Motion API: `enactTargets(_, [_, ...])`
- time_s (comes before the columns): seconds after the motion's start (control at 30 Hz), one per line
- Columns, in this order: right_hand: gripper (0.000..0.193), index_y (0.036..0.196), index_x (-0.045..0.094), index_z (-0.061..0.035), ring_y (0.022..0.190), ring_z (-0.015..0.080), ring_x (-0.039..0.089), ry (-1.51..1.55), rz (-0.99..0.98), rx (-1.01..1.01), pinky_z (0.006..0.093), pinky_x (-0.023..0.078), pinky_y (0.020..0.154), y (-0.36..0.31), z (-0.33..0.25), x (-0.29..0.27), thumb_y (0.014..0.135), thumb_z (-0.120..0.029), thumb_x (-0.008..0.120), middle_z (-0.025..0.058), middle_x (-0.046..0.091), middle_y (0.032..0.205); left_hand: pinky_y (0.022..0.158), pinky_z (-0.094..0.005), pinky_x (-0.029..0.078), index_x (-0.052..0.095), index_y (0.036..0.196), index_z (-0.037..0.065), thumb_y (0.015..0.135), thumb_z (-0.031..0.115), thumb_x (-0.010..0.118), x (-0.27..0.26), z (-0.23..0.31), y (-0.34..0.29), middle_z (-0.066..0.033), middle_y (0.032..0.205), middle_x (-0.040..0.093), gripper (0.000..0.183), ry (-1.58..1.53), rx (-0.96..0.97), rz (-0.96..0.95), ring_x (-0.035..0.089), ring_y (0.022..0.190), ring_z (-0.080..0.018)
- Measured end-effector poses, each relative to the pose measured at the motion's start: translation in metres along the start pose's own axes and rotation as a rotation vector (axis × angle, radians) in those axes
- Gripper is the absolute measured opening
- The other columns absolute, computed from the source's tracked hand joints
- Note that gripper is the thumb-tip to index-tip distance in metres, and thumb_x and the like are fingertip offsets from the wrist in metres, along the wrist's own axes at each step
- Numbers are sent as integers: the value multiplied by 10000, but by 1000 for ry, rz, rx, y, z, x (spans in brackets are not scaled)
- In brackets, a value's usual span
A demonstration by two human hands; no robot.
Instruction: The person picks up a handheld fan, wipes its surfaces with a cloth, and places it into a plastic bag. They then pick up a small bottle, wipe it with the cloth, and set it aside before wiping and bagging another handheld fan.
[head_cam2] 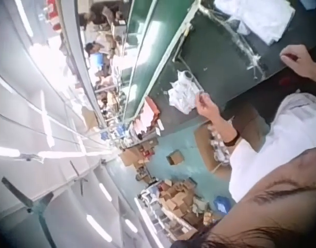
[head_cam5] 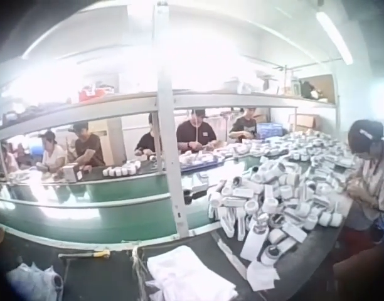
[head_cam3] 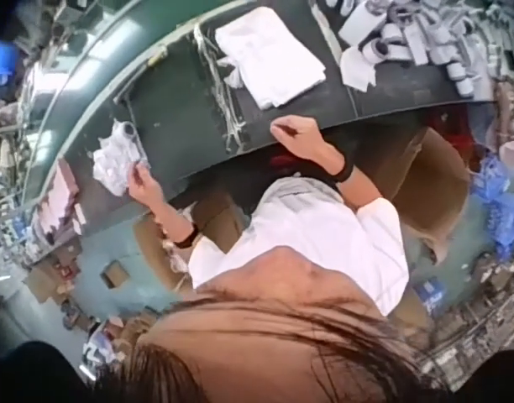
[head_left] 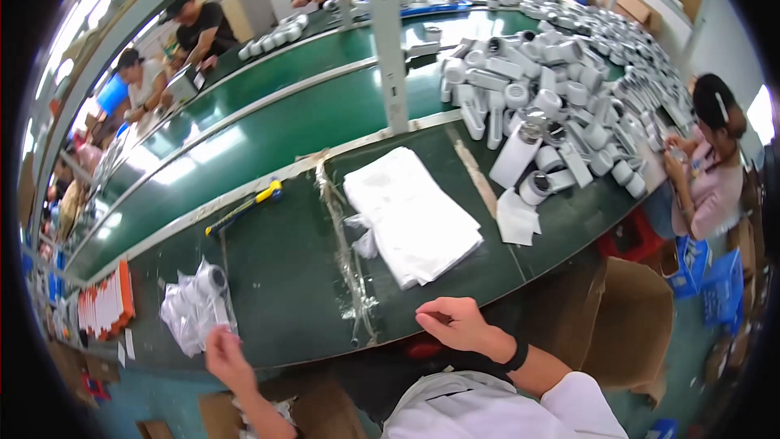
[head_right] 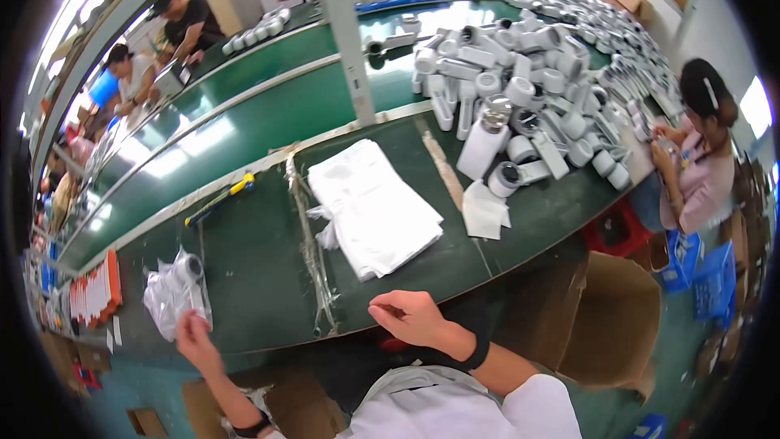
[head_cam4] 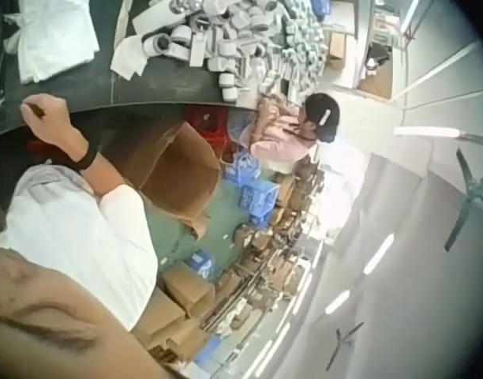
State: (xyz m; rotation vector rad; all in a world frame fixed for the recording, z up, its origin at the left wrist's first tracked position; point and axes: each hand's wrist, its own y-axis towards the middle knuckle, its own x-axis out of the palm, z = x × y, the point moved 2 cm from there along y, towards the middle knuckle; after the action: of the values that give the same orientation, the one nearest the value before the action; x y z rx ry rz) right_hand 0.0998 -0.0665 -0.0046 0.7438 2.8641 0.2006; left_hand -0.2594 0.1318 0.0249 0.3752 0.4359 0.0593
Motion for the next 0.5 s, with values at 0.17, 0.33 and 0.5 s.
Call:
enactTargets(0.17, [126, 926, 676, -18, 643, 85, 566, -432, 456, -81, 243, 463, 569, 22, -22, -106, 814, -73, 692, 45, 647, 772, 650, -222, 465, 607, 1045, -21, 933, 37, 550, 57, -33, -48, -46, 876, 619, 138, -306, -243, -77, 563, 727, -95])
enactTargets(0.33, [467, 1229, 522, -29, 973, 322, 567, -1122, 797, -116, 403, 461, 867, 65, 20, -270, 791, -124, 653, 137, 605, 1074, 612, -203, 445, 613, 1049, -11, 940, 94, 578, 78, -37, -46, -26, 868, 609, 155, -199, -194, -46, 536, 706, -67])
enactTargets(0.5, [638, 1331, 444, -38, 1168, 386, 502, -1100, 489, 485, 429, 421, 980, 105, 46, -315, 781, -287, 648, 220, 545, 1208, 625, -205, 449, 604, 1036, -28, 938, 80, 574, 72, -40, -43, -30, 850, 598, 149, -111, -181, -54, 539, 719, -77])
